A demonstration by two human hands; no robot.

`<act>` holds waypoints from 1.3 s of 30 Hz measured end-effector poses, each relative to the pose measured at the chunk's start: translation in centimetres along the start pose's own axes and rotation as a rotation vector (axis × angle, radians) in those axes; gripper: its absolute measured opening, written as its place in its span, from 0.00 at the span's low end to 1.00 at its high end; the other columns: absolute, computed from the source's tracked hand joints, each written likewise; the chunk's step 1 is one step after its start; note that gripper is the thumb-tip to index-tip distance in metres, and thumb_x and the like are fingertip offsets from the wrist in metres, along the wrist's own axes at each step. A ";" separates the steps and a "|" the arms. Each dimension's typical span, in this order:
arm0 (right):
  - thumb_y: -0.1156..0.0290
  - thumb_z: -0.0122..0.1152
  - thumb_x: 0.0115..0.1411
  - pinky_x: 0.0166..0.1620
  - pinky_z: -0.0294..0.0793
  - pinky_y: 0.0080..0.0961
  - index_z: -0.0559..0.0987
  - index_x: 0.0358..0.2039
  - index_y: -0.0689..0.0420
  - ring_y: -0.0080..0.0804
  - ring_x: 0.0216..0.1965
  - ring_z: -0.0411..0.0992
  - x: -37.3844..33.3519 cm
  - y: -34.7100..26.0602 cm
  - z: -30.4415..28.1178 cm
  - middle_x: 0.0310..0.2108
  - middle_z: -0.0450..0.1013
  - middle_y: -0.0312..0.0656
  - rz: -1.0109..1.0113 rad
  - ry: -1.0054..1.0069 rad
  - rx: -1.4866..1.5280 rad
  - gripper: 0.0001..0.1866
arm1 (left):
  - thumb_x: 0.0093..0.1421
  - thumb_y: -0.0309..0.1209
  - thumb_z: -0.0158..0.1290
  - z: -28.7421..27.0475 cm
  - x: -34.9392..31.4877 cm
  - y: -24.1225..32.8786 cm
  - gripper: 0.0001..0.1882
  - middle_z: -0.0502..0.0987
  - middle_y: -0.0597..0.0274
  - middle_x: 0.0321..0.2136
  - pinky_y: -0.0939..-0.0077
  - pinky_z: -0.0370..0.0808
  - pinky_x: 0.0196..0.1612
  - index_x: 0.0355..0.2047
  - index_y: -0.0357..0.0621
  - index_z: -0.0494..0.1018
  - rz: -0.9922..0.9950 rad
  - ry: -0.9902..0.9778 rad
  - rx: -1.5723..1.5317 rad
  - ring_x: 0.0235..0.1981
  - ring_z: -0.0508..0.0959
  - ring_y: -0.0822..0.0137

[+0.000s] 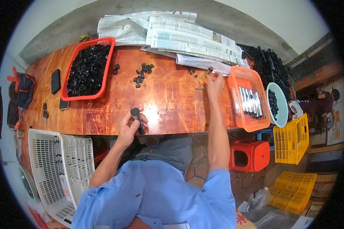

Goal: The person assembles lock cylinders by inserting small black components into a cylindrical metal body, then tapping the assembly on the table to seat the parts. Completed cylinders are placed into a white basket. The process is repeated with multiple components.

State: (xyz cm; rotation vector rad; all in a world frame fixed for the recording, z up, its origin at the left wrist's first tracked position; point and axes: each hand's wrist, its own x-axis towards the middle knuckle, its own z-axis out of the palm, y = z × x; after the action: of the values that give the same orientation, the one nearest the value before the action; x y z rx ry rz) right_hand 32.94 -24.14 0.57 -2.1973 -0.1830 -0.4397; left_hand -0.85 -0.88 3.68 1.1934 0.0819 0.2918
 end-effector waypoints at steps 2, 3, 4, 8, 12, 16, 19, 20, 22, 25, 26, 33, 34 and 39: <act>0.62 0.66 0.57 0.49 0.74 0.38 0.75 0.50 0.65 0.47 0.44 0.77 2.6 2.4 1.5 0.42 0.77 0.56 -0.073 -0.022 -0.051 0.24 | 0.67 0.28 0.51 -0.1 0.1 -0.4 0.21 0.76 0.60 0.40 0.78 0.77 0.36 0.59 0.36 0.66 0.030 -0.027 -0.025 0.39 0.77 0.71; 0.62 0.65 0.58 0.48 0.74 0.38 0.76 0.49 0.64 0.46 0.43 0.77 2.9 2.2 2.1 0.41 0.78 0.55 -0.070 -0.058 -0.106 0.23 | 0.67 0.28 0.51 -0.2 -0.2 -0.7 0.21 0.76 0.60 0.41 0.78 0.77 0.36 0.59 0.36 0.67 0.023 -0.019 -0.038 0.39 0.77 0.72; 0.62 0.65 0.59 0.47 0.74 0.37 0.76 0.47 0.64 0.45 0.42 0.77 3.1 2.2 2.5 0.39 0.78 0.54 -0.069 -0.095 -0.162 0.22 | 0.67 0.27 0.51 -0.2 -0.4 -0.8 0.21 0.76 0.61 0.41 0.78 0.76 0.37 0.59 0.36 0.67 0.017 -0.009 -0.051 0.40 0.77 0.72; 0.62 0.66 0.58 0.43 0.74 0.41 0.79 0.43 0.61 0.50 0.37 0.77 3.0 2.8 2.9 0.35 0.79 0.52 -0.073 -0.038 -0.130 0.18 | 0.65 0.26 0.54 -0.4 -0.7 -0.4 0.21 0.74 0.61 0.43 0.76 0.74 0.46 0.58 0.37 0.68 0.057 -0.079 -0.082 0.44 0.74 0.72; 0.64 0.63 0.62 0.39 0.73 0.37 0.76 0.41 0.63 0.39 0.31 0.75 0.6 0.9 2.2 0.29 0.76 0.46 -0.122 -0.006 0.027 0.15 | 0.65 0.27 0.55 -0.6 -1.2 -0.2 0.21 0.74 0.62 0.44 0.72 0.72 0.53 0.58 0.37 0.67 0.030 -0.087 -0.134 0.47 0.74 0.71; 0.70 0.63 0.63 0.34 0.73 0.26 0.76 0.39 0.62 0.24 0.28 0.71 -2.4 -4.8 -1.4 0.29 0.74 0.38 0.038 -0.326 0.326 0.10 | 0.66 0.28 0.55 -0.6 -1.0 -0.6 0.22 0.73 0.61 0.45 0.70 0.72 0.54 0.58 0.37 0.66 0.047 -0.086 -0.094 0.47 0.74 0.71; 0.73 0.66 0.60 0.35 0.74 0.23 0.76 0.40 0.62 0.24 0.29 0.73 -6.0 -9.2 -3.3 0.30 0.76 0.37 -0.022 -0.382 0.456 0.10 | 0.66 0.27 0.55 -0.1 -0.7 -0.8 0.21 0.73 0.62 0.45 0.71 0.72 0.54 0.58 0.37 0.67 0.040 -0.104 -0.108 0.47 0.74 0.71; 0.73 0.67 0.60 0.36 0.75 0.23 0.77 0.40 0.61 0.25 0.30 0.74 -6.4 -9.3 -3.4 0.31 0.77 0.38 -0.092 -0.390 0.405 0.10 | 0.66 0.27 0.54 0.0 -0.7 -0.9 0.21 0.73 0.62 0.45 0.72 0.72 0.53 0.58 0.37 0.67 0.036 -0.110 -0.120 0.46 0.74 0.71; 0.72 0.67 0.59 0.37 0.75 0.24 0.78 0.41 0.60 0.26 0.33 0.76 -7.3 -9.8 -3.4 0.33 0.79 0.40 -0.231 -0.408 0.302 0.11 | 0.66 0.27 0.53 0.3 -0.7 -1.0 0.21 0.74 0.61 0.44 0.72 0.74 0.50 0.58 0.37 0.67 0.029 -0.101 -0.117 0.45 0.75 0.71; 0.71 0.68 0.58 0.40 0.75 0.25 0.79 0.42 0.60 0.28 0.36 0.78 -7.6 -9.5 -3.0 0.34 0.81 0.43 -0.139 -0.433 0.160 0.12 | 0.66 0.29 0.52 0.6 -0.9 -0.8 0.21 0.76 0.58 0.42 0.73 0.77 0.43 0.58 0.38 0.66 0.037 -0.065 -0.074 0.42 0.77 0.69; 0.71 0.68 0.58 0.40 0.75 0.25 0.79 0.42 0.60 0.28 0.35 0.78 -7.6 -9.2 -2.6 0.33 0.80 0.43 -0.127 -0.451 0.151 0.12 | 0.66 0.29 0.52 0.4 -1.2 -0.6 0.21 0.76 0.59 0.42 0.73 0.76 0.44 0.58 0.38 0.66 0.027 -0.054 -0.060 0.42 0.77 0.69; 0.77 0.67 0.57 0.41 0.73 0.19 0.79 0.42 0.61 0.22 0.38 0.74 -10.1 -14.5 -7.6 0.37 0.77 0.36 -0.079 -0.717 0.487 0.12 | 0.67 0.33 0.53 -0.3 -1.5 -0.6 0.21 0.74 0.64 0.39 0.77 0.73 0.44 0.58 0.37 0.68 0.034 -0.064 0.042 0.39 0.74 0.74; 0.78 0.67 0.57 0.41 0.73 0.19 0.79 0.42 0.61 0.22 0.38 0.74 -10.5 -16.1 -8.7 0.37 0.77 0.36 -0.099 -0.774 0.494 0.12 | 0.67 0.31 0.53 -0.1 -1.4 -0.4 0.20 0.73 0.65 0.39 0.77 0.73 0.46 0.57 0.37 0.68 0.008 -0.074 0.041 0.40 0.73 0.74; 0.74 0.72 0.53 0.41 0.73 0.21 0.79 0.41 0.62 0.24 0.37 0.75 -12.2 -20.1 -10.4 0.36 0.77 0.39 -0.317 -0.944 0.359 0.15 | 0.67 0.30 0.53 1.0 -1.0 0.1 0.18 0.69 0.69 0.37 0.79 0.70 0.46 0.56 0.36 0.69 0.002 -0.119 0.153 0.39 0.69 0.76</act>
State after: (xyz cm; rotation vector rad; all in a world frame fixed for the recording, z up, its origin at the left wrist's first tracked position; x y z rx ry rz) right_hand 13.41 -19.68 16.64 -1.8557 -1.0353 0.4709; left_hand -1.61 -2.02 4.03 1.3607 -0.0009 0.2187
